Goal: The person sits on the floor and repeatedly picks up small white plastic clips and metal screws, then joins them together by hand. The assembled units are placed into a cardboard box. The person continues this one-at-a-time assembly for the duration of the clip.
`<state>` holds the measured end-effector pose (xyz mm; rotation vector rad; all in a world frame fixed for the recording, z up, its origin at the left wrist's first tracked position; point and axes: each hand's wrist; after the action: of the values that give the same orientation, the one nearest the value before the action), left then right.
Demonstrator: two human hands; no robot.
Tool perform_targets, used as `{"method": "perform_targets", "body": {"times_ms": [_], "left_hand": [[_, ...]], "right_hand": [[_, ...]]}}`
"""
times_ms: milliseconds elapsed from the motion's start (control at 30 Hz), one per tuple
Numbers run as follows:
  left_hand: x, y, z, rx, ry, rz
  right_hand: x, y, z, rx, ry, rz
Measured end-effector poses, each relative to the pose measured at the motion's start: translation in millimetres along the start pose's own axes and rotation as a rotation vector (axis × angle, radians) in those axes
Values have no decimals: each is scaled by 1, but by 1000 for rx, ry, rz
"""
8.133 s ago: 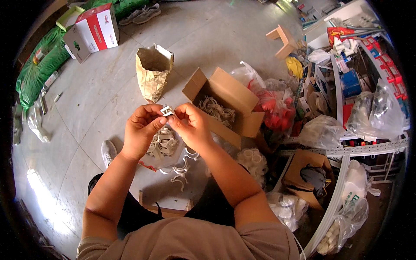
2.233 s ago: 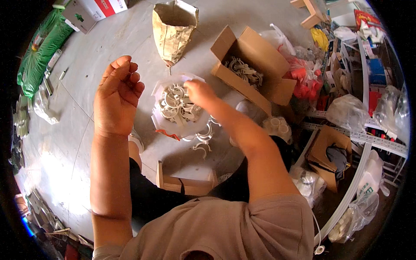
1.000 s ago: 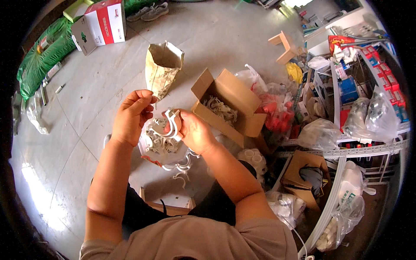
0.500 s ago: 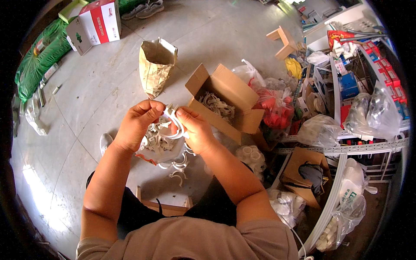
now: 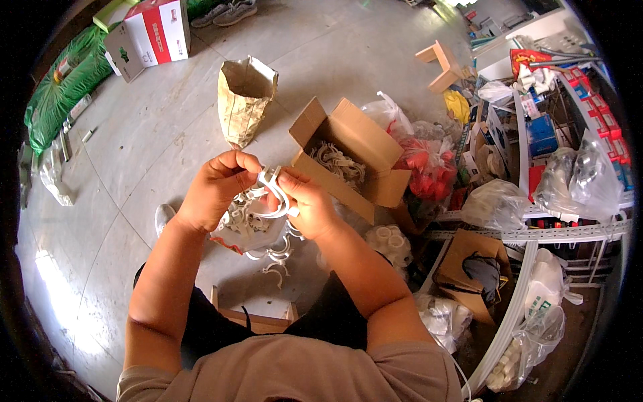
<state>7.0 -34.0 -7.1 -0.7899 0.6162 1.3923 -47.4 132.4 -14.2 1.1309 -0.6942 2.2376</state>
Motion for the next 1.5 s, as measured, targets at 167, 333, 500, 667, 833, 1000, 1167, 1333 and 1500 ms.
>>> {"method": "perform_targets", "body": {"times_ms": [167,333,500,667,833,1000,1167,1333,1500], "left_hand": [[-3,1,3,-125,-44,-28],[-4,0,6,-85,94,-74],[-4,0,5,-28,-33,29],[-1,2,3,-39,-84,87],[-7,0,7,15,-151,96],[-14,-3,5,-72,-140,30],[-7,-5,-6,59,44,2],[0,-7,7,108,-5,43],[2,-4,2,49,78,-1]], "right_hand": [[4,1,7,-47,123,12],[4,2,3,-8,58,23],[4,2,4,-24,16,26],[3,3,6,-25,26,30],[1,3,6,-22,140,82],[10,6,-4,138,383,-37],[20,6,-13,40,587,-22],[21,7,-19,-11,652,1],[23,10,-6,-412,287,86]]}}
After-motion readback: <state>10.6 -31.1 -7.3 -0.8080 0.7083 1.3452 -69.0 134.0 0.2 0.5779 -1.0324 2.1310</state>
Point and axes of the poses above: each hand's wrist, its own y-axis towards the middle knuckle, its own z-axis out of the palm, x = y × z, and after that the axes turned 5 degrees about -y, right-handed
